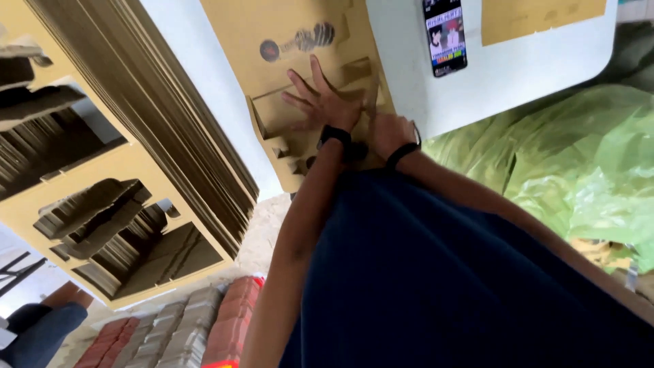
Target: A person is folding cardboard inserts for packaging on a white table while watching a video on a smartphone.
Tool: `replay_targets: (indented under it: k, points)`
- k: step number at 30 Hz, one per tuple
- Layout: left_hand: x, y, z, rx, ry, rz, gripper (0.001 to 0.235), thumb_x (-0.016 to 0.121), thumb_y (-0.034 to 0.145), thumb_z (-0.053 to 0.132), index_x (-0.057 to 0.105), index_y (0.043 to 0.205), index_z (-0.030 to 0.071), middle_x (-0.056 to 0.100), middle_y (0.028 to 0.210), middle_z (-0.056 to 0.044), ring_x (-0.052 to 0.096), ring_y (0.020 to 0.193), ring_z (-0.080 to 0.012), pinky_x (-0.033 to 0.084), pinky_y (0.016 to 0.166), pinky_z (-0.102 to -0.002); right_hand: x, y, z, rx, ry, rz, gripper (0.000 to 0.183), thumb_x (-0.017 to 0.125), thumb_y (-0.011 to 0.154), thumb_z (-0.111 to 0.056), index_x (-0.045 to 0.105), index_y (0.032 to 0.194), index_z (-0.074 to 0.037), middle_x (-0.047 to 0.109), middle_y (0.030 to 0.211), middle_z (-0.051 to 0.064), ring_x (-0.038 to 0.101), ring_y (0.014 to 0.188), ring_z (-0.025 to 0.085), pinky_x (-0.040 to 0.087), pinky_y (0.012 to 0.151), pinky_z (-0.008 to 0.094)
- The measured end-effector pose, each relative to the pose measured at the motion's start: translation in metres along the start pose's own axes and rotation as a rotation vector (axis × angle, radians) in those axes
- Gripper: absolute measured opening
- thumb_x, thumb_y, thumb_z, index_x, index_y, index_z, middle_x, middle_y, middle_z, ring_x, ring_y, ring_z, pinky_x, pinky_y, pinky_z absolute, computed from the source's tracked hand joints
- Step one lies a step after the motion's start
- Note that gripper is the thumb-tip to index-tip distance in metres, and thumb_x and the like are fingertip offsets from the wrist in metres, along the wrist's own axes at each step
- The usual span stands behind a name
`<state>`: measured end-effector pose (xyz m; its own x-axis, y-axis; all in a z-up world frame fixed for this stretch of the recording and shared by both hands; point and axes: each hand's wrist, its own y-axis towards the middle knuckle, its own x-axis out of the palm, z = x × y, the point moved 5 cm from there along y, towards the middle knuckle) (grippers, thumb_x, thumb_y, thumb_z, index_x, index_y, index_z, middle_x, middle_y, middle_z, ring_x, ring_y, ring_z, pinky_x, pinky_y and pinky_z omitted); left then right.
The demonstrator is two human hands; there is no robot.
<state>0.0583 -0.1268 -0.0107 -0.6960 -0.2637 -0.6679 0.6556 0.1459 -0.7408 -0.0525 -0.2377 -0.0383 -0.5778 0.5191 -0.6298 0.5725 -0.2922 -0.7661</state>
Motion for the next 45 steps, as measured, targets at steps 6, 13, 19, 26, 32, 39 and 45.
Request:
replay_targets:
  k: [6,13,19,26,32,39,45]
  points:
    - [0.024,0.016,-0.018,0.157,-0.323,0.109,0.134,0.090,0.061,0.075,0.005,0.162,0.049,-0.019,0.175,-0.004,-0.023,0.157,-0.0481,0.006,0.099,-0.092,-0.016,0.005,0.044,-0.033,0.346,-0.071,0.058,0.053,0.090,-0.058,0.068,0.114,-0.008,0.073,0.109,0.020,0.065,0.103,0.048,0.048,0.087,0.054]
    - [0.040,0.003,-0.020,0.353,-0.206,0.081,0.144,0.100,0.053,0.076,0.013,0.164,0.045,-0.025,0.171,-0.007,-0.028,0.155,-0.0478,-0.003,0.104,-0.091,-0.035,-0.010,0.034,0.007,0.364,0.047,0.032,0.058,0.088,-0.027,0.075,0.103,-0.004,0.070,0.080,0.014,0.064,0.080,0.034,0.048,0.071,0.047]
    - [0.060,0.005,-0.023,0.378,-0.054,0.044,0.140,0.084,0.061,0.093,0.003,0.165,0.045,-0.033,0.167,-0.009,-0.033,0.150,-0.0543,-0.002,0.100,-0.094,-0.033,-0.021,0.022,0.234,0.536,0.031,0.031,0.064,0.084,-0.037,0.077,0.096,-0.011,0.075,0.091,0.009,0.069,0.086,0.027,0.053,0.072,0.042]
    - [0.032,-0.008,-0.032,0.576,-0.108,-0.185,0.135,0.099,0.062,0.043,0.012,0.165,0.046,-0.035,0.166,-0.005,-0.043,0.144,-0.0534,-0.012,0.097,-0.094,-0.012,-0.030,0.027,0.489,1.314,-0.314,0.041,0.071,0.086,-0.020,0.067,0.121,0.001,0.072,0.115,0.013,0.069,0.103,0.027,0.061,0.087,0.044]
    - [0.027,-0.011,-0.021,0.466,0.031,-0.225,0.137,0.103,0.073,0.055,0.001,0.164,0.049,-0.035,0.166,-0.002,-0.042,0.143,-0.0530,-0.010,0.099,-0.094,0.024,-0.008,0.031,0.499,1.515,-0.630,0.031,0.053,0.087,-0.020,0.056,0.118,-0.018,0.066,0.090,0.002,0.065,0.078,0.017,0.053,0.070,0.041]
    - [0.033,-0.006,-0.014,0.398,0.131,-0.288,0.138,0.097,0.076,0.062,-0.009,0.163,0.046,-0.037,0.165,-0.002,-0.039,0.143,-0.0548,-0.007,0.103,-0.093,0.043,-0.001,0.033,0.667,1.474,-0.517,0.018,0.059,0.087,-0.025,0.063,0.099,-0.012,0.069,0.079,0.002,0.065,0.067,0.016,0.056,0.063,0.036]
    - [0.052,0.002,-0.022,0.445,0.042,-0.157,0.153,0.100,0.060,0.049,-0.013,0.162,0.053,-0.036,0.168,-0.004,-0.033,0.145,-0.0602,0.000,0.109,-0.086,0.100,0.027,0.068,0.663,1.521,-0.406,0.046,0.070,0.089,-0.023,0.056,0.127,-0.002,0.067,0.095,0.010,0.073,0.075,0.026,0.064,0.064,0.047]
